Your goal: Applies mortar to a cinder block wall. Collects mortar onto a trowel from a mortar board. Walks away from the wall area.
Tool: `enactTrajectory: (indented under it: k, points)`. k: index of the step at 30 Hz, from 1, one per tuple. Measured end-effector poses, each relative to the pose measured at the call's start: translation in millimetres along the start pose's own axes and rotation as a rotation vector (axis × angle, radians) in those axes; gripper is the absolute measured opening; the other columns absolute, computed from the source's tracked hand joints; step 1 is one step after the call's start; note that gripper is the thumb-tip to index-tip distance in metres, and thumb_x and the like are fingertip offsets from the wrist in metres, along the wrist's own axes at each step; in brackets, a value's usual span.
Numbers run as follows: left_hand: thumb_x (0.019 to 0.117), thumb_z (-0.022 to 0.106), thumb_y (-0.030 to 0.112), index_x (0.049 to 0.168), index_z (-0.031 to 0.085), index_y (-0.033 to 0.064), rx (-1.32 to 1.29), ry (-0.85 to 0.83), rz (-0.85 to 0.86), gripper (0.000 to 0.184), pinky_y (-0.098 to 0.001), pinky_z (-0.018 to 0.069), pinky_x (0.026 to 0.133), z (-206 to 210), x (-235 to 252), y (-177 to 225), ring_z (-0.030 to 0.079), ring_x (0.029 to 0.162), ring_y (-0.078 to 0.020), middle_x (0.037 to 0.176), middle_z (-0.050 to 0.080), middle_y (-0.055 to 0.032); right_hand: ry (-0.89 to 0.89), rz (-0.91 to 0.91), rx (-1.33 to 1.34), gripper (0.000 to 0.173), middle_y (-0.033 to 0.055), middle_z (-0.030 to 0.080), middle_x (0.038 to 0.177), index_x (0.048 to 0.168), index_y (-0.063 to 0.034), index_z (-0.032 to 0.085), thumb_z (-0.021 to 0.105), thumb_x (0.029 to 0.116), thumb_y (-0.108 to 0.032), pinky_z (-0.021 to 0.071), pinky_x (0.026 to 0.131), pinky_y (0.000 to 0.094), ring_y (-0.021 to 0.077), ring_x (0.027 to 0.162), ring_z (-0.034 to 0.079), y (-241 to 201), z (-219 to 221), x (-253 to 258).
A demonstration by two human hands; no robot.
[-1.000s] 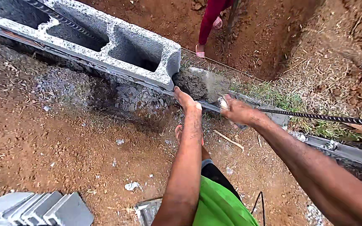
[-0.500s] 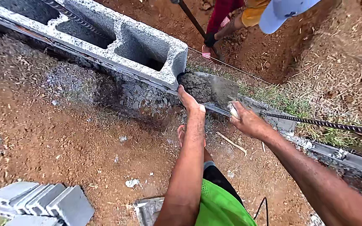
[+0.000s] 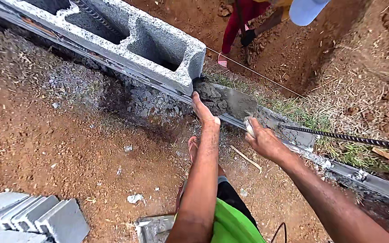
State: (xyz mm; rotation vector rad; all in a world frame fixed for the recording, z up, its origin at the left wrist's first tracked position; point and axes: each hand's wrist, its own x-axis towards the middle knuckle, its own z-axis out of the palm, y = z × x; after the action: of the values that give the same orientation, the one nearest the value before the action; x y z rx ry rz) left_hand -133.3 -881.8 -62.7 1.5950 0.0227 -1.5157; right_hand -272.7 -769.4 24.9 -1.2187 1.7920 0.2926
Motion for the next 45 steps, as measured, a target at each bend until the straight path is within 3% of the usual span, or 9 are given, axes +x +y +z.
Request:
enactTrajectory:
  k: [4, 11, 14, 16, 21, 28, 33, 39, 45]
  points:
    - [0.1036, 0.044, 0.059, 0.157, 0.039, 0.0251, -0.057, -0.022, 0.023, 0.064, -0.0585, 0.0347, 0.118, -22, 2, -11, 0.037, 0.149, -0.023, 0.161, 0.04, -0.0038, 0.023, 0.052, -0.014, 0.058, 0.0247, 0.07, 0.104, 0.157, -0.004, 0.031, 0.049, 0.1056, -0.024, 0.0543, 0.09, 0.0578, 0.0422, 0.098, 0.07, -4, 28, -24]
    - [0.1009, 0.028, 0.069, 0.134, 0.055, 0.0255, -0.508, -0.304, -0.021, 0.061, -0.0549, 0.0539, 0.093, -94, 16, -41, 0.063, 0.116, -0.0247, 0.126, 0.066, -0.0046, 0.152, -0.043, -0.136, 0.056, 0.0266, 0.071, 0.107, 0.152, 0.0013, 0.042, 0.056, 0.1022, -0.02, 0.0582, 0.077, 0.0607, 0.045, 0.085, 0.073, -2, 88, -62]
    - [0.095, 0.032, 0.076, 0.132, 0.058, 0.0212, -0.728, -0.39, -0.038, 0.071, -0.0577, 0.055, 0.092, -132, 24, -55, 0.066, 0.113, -0.0314, 0.126, 0.067, -0.0108, 0.133, -0.137, -0.157, 0.056, 0.0242, 0.073, 0.106, 0.151, 0.0015, 0.043, 0.058, 0.1017, -0.02, 0.0599, 0.074, 0.0589, 0.0413, 0.08, 0.074, 5, 105, -77]
    - [0.0884, 0.041, 0.081, 0.129, 0.063, 0.0206, -0.85, -0.432, 0.0, 0.075, -0.0559, 0.0572, 0.089, -161, 21, -60, 0.068, 0.11, -0.0319, 0.123, 0.069, -0.0113, 0.067, -0.193, -0.043, 0.058, 0.0201, 0.072, 0.092, 0.151, 0.0023, 0.042, 0.059, 0.1005, -0.021, 0.0598, 0.07, 0.0548, 0.0356, 0.073, 0.072, 13, 104, -85]
    - [0.0864, 0.04, 0.083, 0.127, 0.064, 0.0204, -0.987, -0.397, 0.118, 0.079, -0.0567, 0.059, 0.085, -223, -9, -67, 0.069, 0.107, -0.0326, 0.121, 0.07, -0.0119, -0.05, -0.026, 0.526, 0.046, 0.005, 0.054, 0.072, 0.148, -0.0062, 0.036, 0.045, 0.1071, -0.025, 0.0534, 0.042, 0.0361, 0.0163, 0.046, 0.054, 52, 54, -69]
    - [0.0844, 0.028, 0.089, 0.118, 0.065, 0.0243, -1.281, -0.062, 0.2, 0.082, -0.0539, 0.0599, 0.075, -315, -102, -88, 0.071, 0.094, -0.0299, 0.107, 0.072, -0.0093, -0.058, -0.141, 0.378, 0.025, -0.0089, 0.048, 0.064, 0.133, -0.0113, 0.04, 0.038, 0.1094, -0.019, 0.0487, 0.04, 0.0236, 0.0037, 0.042, 0.048, 41, 34, -53]
    - [0.093, 0.025, 0.082, 0.12, 0.061, 0.0233, -1.497, 0.327, 0.258, 0.073, -0.0548, 0.0592, 0.074, -412, -144, -172, 0.071, 0.093, -0.0292, 0.103, 0.072, -0.0093, -0.285, -0.198, 0.247, 0.024, -0.0095, 0.05, 0.062, 0.133, -0.0134, 0.039, 0.034, 0.1104, -0.02, 0.0498, 0.04, 0.0249, 0.0049, 0.043, 0.049, 27, 88, -55]
    - [0.091, 0.028, 0.083, 0.135, 0.057, 0.0209, -1.578, 0.528, 0.344, 0.082, -0.059, 0.0573, 0.085, -543, -189, -340, 0.068, 0.106, -0.0354, 0.121, 0.068, -0.0141, -0.435, -0.185, -0.009, 0.026, -0.0088, 0.049, 0.062, 0.135, -0.0124, 0.04, 0.035, 0.1098, -0.019, 0.0483, 0.04, 0.024, 0.0049, 0.042, 0.048, 20, 168, -55]
    - [0.095, 0.016, 0.08, 0.136, 0.052, 0.0208, -1.616, 0.895, 0.499, 0.08, -0.0603, 0.0551, 0.087, -667, -274, -482, 0.066, 0.105, -0.0336, 0.118, 0.067, -0.0137, -0.484, -0.113, -0.097, 0.022, -0.0098, 0.051, 0.06, 0.127, -0.0171, 0.045, 0.031, 0.1115, -0.023, 0.0497, 0.041, 0.0236, 0.0047, 0.042, 0.051, 33, 238, -66]
